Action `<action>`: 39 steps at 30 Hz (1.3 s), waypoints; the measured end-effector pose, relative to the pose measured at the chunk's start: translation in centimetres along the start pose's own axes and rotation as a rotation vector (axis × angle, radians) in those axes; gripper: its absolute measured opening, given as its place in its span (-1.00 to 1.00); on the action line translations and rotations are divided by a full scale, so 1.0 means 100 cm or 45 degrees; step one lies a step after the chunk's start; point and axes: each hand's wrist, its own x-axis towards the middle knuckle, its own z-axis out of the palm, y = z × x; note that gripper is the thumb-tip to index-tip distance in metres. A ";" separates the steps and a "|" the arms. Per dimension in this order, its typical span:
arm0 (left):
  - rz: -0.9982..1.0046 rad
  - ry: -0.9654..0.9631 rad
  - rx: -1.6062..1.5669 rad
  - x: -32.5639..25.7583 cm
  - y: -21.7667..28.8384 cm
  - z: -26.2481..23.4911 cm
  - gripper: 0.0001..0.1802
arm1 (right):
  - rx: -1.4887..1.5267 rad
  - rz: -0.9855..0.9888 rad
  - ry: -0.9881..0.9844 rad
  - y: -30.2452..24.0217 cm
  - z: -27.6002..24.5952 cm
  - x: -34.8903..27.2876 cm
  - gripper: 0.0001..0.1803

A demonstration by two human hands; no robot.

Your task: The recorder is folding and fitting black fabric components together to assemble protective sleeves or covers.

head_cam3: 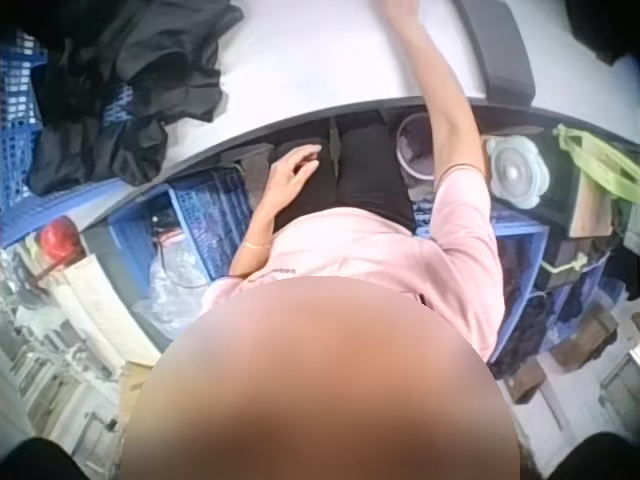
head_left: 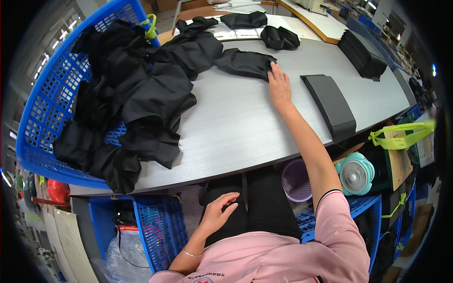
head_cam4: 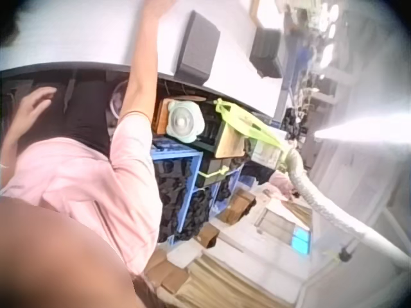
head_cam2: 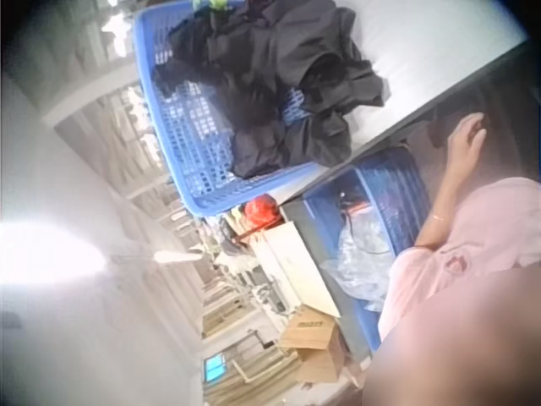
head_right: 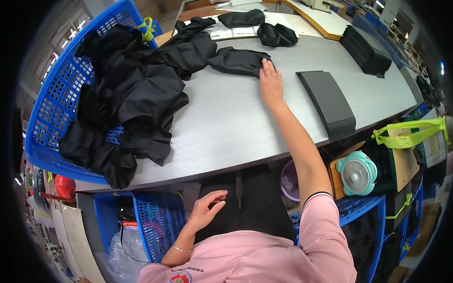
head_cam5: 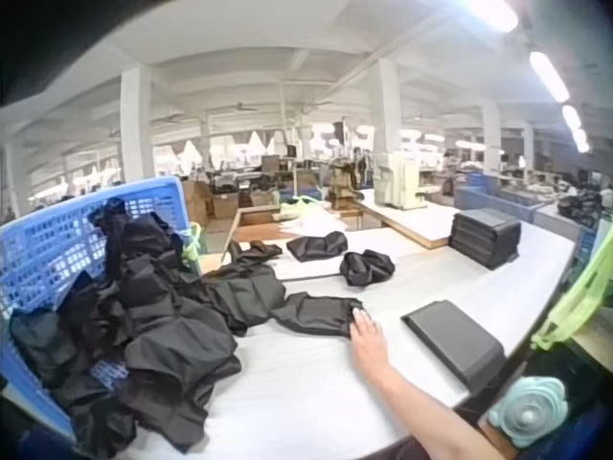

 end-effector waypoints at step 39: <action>0.958 -0.058 0.258 0.038 0.091 0.091 -0.48 | 2.317 1.405 0.008 -0.108 -0.160 -0.104 -0.68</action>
